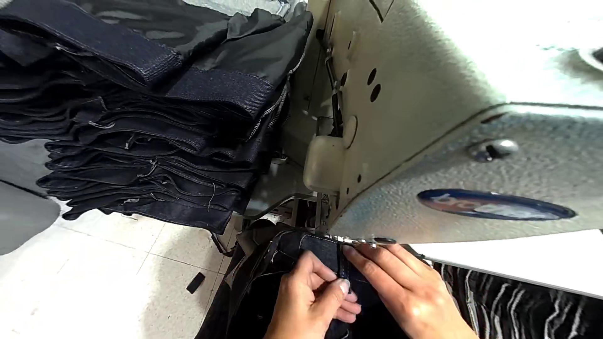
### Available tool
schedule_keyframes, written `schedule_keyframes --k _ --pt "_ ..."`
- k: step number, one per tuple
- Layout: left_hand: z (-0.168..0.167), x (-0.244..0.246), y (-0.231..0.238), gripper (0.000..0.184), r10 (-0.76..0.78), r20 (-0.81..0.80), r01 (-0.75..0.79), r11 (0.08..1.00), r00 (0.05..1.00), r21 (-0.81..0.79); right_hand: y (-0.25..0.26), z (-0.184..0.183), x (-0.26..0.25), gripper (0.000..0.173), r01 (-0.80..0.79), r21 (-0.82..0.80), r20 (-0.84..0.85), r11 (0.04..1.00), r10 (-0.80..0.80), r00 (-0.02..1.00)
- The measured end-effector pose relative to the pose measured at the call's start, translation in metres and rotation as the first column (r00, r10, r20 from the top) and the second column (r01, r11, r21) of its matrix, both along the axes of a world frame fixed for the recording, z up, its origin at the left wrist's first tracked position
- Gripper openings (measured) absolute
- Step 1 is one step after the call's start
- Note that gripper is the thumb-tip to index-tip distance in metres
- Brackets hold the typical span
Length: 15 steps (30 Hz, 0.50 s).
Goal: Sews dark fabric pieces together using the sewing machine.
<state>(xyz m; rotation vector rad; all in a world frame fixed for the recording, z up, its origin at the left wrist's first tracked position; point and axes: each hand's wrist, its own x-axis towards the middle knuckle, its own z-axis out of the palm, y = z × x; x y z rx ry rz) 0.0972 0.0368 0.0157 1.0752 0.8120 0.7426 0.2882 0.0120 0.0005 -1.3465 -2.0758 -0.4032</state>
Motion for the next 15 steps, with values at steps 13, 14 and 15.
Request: schedule_keyframes --k 13,14,15 --pt "-0.039 -0.018 0.047 0.021 0.306 -0.227 0.293 -0.190 0.925 0.937 -0.003 -0.008 0.007 0.032 0.089 -0.092 -0.046 0.992 -0.094 0.994" --pt "-0.041 -0.018 0.049 0.022 0.276 -0.245 0.297 -0.166 0.929 0.940 -0.003 -0.009 0.009 0.031 0.079 -0.111 -0.075 0.991 -0.087 0.993" --pt "-0.041 -0.018 0.050 0.024 0.260 -0.259 0.301 -0.135 0.930 0.944 -0.003 -0.012 0.012 0.029 0.060 -0.143 -0.133 0.988 -0.079 0.988"
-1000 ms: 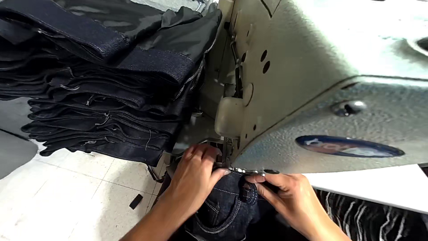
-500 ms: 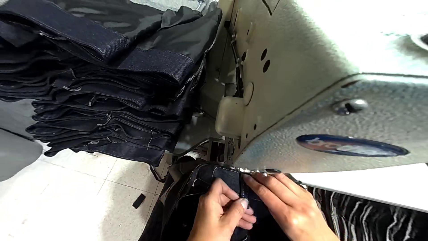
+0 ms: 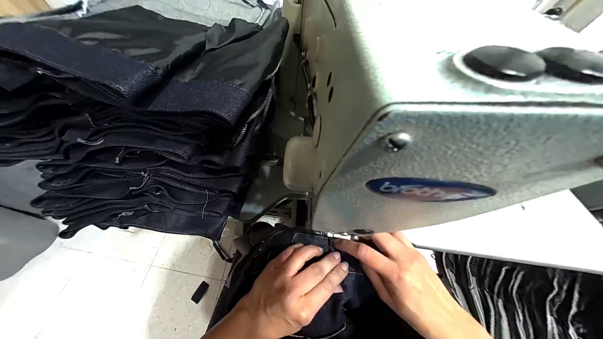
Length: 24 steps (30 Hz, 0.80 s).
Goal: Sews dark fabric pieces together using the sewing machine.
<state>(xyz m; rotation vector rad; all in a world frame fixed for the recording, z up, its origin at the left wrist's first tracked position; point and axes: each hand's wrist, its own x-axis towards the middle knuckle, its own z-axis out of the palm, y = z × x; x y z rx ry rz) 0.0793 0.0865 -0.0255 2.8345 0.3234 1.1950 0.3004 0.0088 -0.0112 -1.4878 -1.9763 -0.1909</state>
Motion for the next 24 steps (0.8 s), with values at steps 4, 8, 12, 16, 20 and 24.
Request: schedule_keyframes --k 4,8,12,16,20,24 --pt "0.004 0.000 0.001 0.024 0.017 -0.023 -0.020 0.994 1.000 -0.105 -0.003 -0.016 0.014 0.036 0.029 -0.108 -0.237 0.994 -0.054 0.970" --pt "0.009 0.006 0.002 0.025 0.062 -0.051 -0.069 0.988 0.997 -0.137 0.004 -0.018 0.020 0.045 0.093 -0.081 -0.304 0.992 -0.114 0.946" --pt "0.013 0.009 0.000 0.024 0.099 -0.061 -0.106 0.985 0.993 -0.136 0.008 -0.013 0.024 0.044 0.057 -0.048 -0.297 0.997 -0.069 0.952" --pt "0.014 0.008 -0.003 0.024 0.098 -0.078 -0.109 0.982 0.992 -0.157 0.005 -0.014 0.025 0.044 0.045 -0.054 -0.294 0.998 -0.059 0.954" --pt "0.017 0.009 -0.004 0.024 0.108 -0.083 -0.120 0.981 0.991 -0.151 0.006 -0.014 0.025 0.044 0.042 -0.045 -0.294 0.998 -0.054 0.954" --pt "0.020 0.007 -0.002 0.023 0.105 -0.072 -0.114 0.984 0.992 -0.137 0.003 -0.015 0.027 0.043 0.034 -0.043 -0.266 0.999 -0.044 0.963"
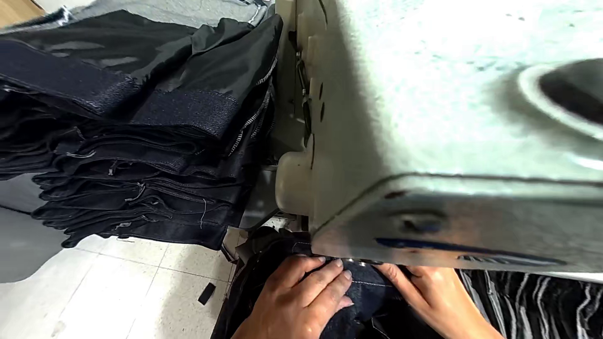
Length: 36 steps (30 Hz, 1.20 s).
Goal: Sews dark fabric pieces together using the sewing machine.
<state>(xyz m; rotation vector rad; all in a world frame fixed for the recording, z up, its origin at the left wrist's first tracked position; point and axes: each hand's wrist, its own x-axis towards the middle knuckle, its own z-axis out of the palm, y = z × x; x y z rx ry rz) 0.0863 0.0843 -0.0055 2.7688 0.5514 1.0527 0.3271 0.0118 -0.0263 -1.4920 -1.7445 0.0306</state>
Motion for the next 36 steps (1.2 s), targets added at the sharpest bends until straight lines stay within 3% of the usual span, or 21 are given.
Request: schedule_keyframes --k 6,12,17,24,27,30,34,36 --pt "0.012 -0.023 0.016 0.024 -0.138 0.005 0.136 0.974 0.990 -0.179 0.000 0.006 0.005 0.044 -0.008 -0.020 0.048 1.000 0.009 0.999" --pt "0.020 -0.057 0.044 0.029 0.002 0.029 0.005 0.976 1.000 -0.217 -0.002 0.006 0.006 0.046 0.042 -0.018 0.132 0.999 -0.039 0.990" --pt "0.024 -0.066 0.053 0.025 0.010 0.037 0.003 0.934 0.999 -0.358 -0.004 0.003 0.006 0.048 0.098 -0.028 0.175 0.995 -0.091 0.980" --pt "0.018 -0.040 0.060 0.025 0.098 0.041 -0.065 0.864 0.994 -0.500 -0.006 -0.001 0.008 0.047 0.125 -0.042 0.170 0.991 -0.116 0.979" --pt "0.015 -0.021 0.059 0.038 0.125 -0.042 -0.120 0.728 0.991 -0.675 -0.006 -0.004 0.008 0.045 0.121 -0.034 0.129 0.992 -0.116 0.985" --pt "0.010 -0.006 0.056 0.046 0.041 -0.091 -0.096 0.642 0.995 -0.761 -0.007 -0.009 0.006 0.046 0.093 -0.052 0.022 0.994 -0.092 0.995" --pt "0.003 0.006 0.052 0.033 0.044 -0.016 -0.042 0.683 0.999 -0.730 0.002 -0.013 0.005 0.043 0.109 0.003 -0.106 0.994 -0.108 0.989" --pt "0.017 0.013 0.056 0.032 0.098 -0.163 -0.186 0.674 0.982 -0.715 0.016 -0.005 0.006 0.038 0.176 0.065 -0.078 0.982 -0.171 0.982"
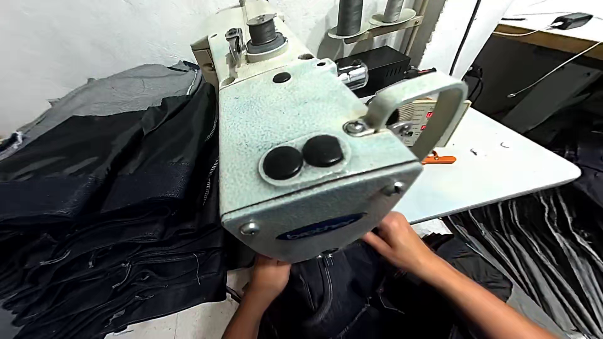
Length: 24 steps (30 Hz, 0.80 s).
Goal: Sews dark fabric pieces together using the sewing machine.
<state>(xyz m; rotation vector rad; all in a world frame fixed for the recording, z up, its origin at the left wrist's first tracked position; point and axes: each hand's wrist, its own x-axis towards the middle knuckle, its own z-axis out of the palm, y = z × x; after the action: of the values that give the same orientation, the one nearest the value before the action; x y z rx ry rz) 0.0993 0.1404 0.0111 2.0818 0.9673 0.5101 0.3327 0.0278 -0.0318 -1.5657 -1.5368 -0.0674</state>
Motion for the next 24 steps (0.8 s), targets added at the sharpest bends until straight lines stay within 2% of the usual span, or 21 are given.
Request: schedule_keyframes --k 2,4,8,10,13,15,16,18,20,22,24 --pt "0.013 0.006 0.008 0.033 -0.012 -0.160 -0.001 0.997 0.987 -0.081 0.012 0.011 0.002 0.032 0.041 -0.015 -0.017 0.999 -0.041 0.999" --pt "0.017 0.005 0.015 0.034 -0.036 -0.204 0.007 0.990 0.978 -0.141 0.016 0.016 0.007 0.028 0.022 -0.065 -0.068 0.998 -0.026 0.997" --pt "0.019 0.007 0.020 0.035 -0.034 -0.352 -0.013 0.992 0.935 -0.128 0.007 0.013 0.008 0.035 -0.029 -0.066 -0.113 0.997 0.022 0.993" --pt "0.019 0.008 0.023 0.032 -0.022 -0.333 -0.026 0.990 0.943 -0.142 0.005 0.016 0.006 0.031 -0.020 -0.055 -0.111 0.998 0.014 0.994" --pt "0.005 -0.002 0.032 0.035 -0.097 -0.239 0.073 0.991 0.966 -0.108 0.005 0.023 0.005 0.025 -0.018 -0.058 -0.127 0.998 0.011 0.992" --pt "-0.027 -0.014 0.039 0.037 -0.130 -0.113 0.141 0.986 0.985 0.093 0.005 0.022 0.006 0.028 -0.035 -0.053 -0.155 0.998 0.026 0.988" --pt "-0.024 -0.013 0.037 0.038 -0.110 -0.125 0.122 0.989 0.986 0.089 0.007 0.020 0.007 0.029 -0.049 -0.058 -0.173 0.997 0.039 0.984" --pt "0.005 -0.004 0.029 0.039 -0.073 -0.293 0.047 0.994 0.953 -0.097 0.015 0.013 0.012 0.033 -0.073 -0.076 -0.197 0.994 0.057 0.979" --pt "0.011 -0.005 0.025 0.037 -0.063 -0.332 0.031 0.994 0.941 -0.100 0.015 0.013 0.010 0.034 -0.058 -0.084 -0.191 0.995 0.041 0.981" --pt "0.020 -0.004 0.023 0.033 -0.079 -0.377 0.053 0.995 0.923 -0.079 0.005 0.039 -0.001 0.031 -0.050 -0.144 -0.183 0.988 0.023 0.983" --pt "0.043 0.006 0.020 0.035 -0.103 -0.461 0.023 0.984 0.882 -0.176 -0.012 0.088 -0.019 0.022 -0.092 -0.225 -0.245 0.970 0.035 0.969"
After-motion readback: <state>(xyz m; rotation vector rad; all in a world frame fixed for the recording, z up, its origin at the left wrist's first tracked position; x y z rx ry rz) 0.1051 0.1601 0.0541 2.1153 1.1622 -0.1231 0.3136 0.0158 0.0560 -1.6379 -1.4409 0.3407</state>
